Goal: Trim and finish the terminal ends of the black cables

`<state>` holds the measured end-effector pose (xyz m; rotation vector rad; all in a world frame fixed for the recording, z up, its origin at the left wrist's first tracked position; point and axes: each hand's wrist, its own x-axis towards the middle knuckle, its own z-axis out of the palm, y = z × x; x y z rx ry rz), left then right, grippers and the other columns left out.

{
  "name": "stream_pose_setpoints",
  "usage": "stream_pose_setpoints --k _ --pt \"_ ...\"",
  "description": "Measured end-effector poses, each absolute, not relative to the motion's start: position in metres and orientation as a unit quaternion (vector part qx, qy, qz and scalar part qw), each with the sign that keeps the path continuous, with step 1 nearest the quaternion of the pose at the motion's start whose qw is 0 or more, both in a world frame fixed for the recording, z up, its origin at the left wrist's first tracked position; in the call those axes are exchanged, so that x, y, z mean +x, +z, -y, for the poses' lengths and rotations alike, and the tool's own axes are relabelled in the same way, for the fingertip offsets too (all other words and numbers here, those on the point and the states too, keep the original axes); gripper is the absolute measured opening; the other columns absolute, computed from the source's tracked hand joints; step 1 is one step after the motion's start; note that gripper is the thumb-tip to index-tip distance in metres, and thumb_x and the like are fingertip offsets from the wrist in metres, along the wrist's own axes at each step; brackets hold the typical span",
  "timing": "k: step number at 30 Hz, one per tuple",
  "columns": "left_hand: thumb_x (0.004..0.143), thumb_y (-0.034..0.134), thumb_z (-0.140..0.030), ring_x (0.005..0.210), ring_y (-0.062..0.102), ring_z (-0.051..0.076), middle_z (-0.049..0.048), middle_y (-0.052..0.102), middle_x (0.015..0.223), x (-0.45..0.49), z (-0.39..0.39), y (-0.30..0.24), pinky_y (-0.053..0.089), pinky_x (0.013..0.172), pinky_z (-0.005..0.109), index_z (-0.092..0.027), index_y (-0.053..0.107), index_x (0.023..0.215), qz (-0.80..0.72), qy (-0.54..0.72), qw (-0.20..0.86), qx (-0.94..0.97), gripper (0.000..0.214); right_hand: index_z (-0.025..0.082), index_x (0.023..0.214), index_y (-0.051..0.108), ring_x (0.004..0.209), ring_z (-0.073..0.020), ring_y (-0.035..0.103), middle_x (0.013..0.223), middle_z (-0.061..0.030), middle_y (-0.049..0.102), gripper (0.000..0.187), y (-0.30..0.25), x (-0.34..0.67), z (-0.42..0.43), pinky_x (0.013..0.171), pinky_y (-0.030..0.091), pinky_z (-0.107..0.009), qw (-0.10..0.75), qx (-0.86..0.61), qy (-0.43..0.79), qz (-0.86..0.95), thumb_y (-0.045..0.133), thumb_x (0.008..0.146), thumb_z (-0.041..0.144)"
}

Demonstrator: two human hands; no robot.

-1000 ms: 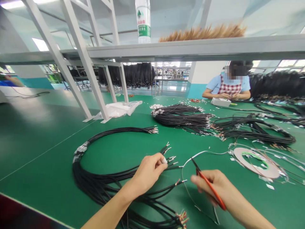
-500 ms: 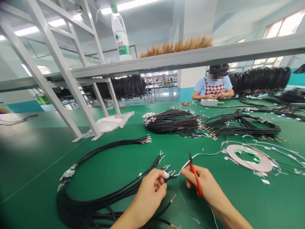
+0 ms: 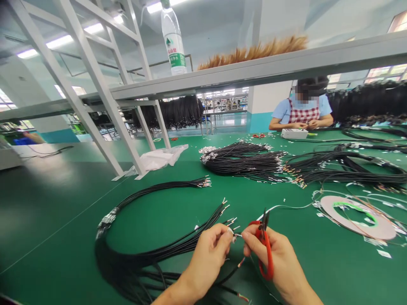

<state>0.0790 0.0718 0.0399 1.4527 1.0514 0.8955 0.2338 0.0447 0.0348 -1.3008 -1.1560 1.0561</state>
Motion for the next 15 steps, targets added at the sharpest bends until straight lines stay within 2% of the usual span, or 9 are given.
stream_pose_setpoints --k 3,6,10,15 --pt "0.078 0.062 -0.051 0.046 0.022 0.005 -0.0078 0.038 0.057 0.075 -0.075 0.043 0.014 0.046 0.024 -0.018 0.047 0.068 -0.406 0.331 0.686 0.506 0.037 0.019 0.059 0.060 0.049 -0.0118 0.037 0.053 0.0036 0.053 0.040 0.036 0.226 -0.044 0.048 0.025 -0.027 0.547 -0.540 0.457 0.449 0.072 0.072 0.055" --pt "0.067 0.069 -0.057 0.043 0.021 0.003 -0.0072 0.040 0.055 0.073 -0.075 0.048 0.011 0.043 0.023 -0.017 0.051 0.067 -0.369 0.270 0.737 0.497 0.044 0.020 0.055 0.056 0.048 -0.0117 0.037 0.052 0.0041 0.049 0.043 0.033 0.223 -0.046 0.047 0.027 -0.027 0.554 -0.531 0.478 0.428 0.072 0.072 0.055" --pt "0.064 0.072 -0.057 0.041 0.024 0.002 -0.0064 0.041 0.053 0.075 -0.073 0.048 0.010 0.040 0.023 -0.015 0.054 0.065 -0.366 0.250 0.751 0.489 0.046 0.019 0.058 0.059 0.050 -0.0134 0.045 0.051 0.0035 0.052 0.041 0.030 0.220 -0.044 0.051 0.033 -0.028 0.553 -0.522 0.483 0.434 0.073 0.070 0.055" --pt "0.070 0.069 -0.056 0.040 0.022 0.001 -0.0082 0.040 0.054 0.075 -0.074 0.046 0.012 0.041 0.022 -0.017 0.048 0.065 -0.383 0.289 0.734 0.481 0.045 0.020 0.055 0.061 0.051 -0.0113 0.036 0.055 0.0033 0.051 0.044 0.042 0.223 -0.039 0.049 0.029 -0.027 0.566 -0.569 0.424 0.419 0.068 0.075 0.058"
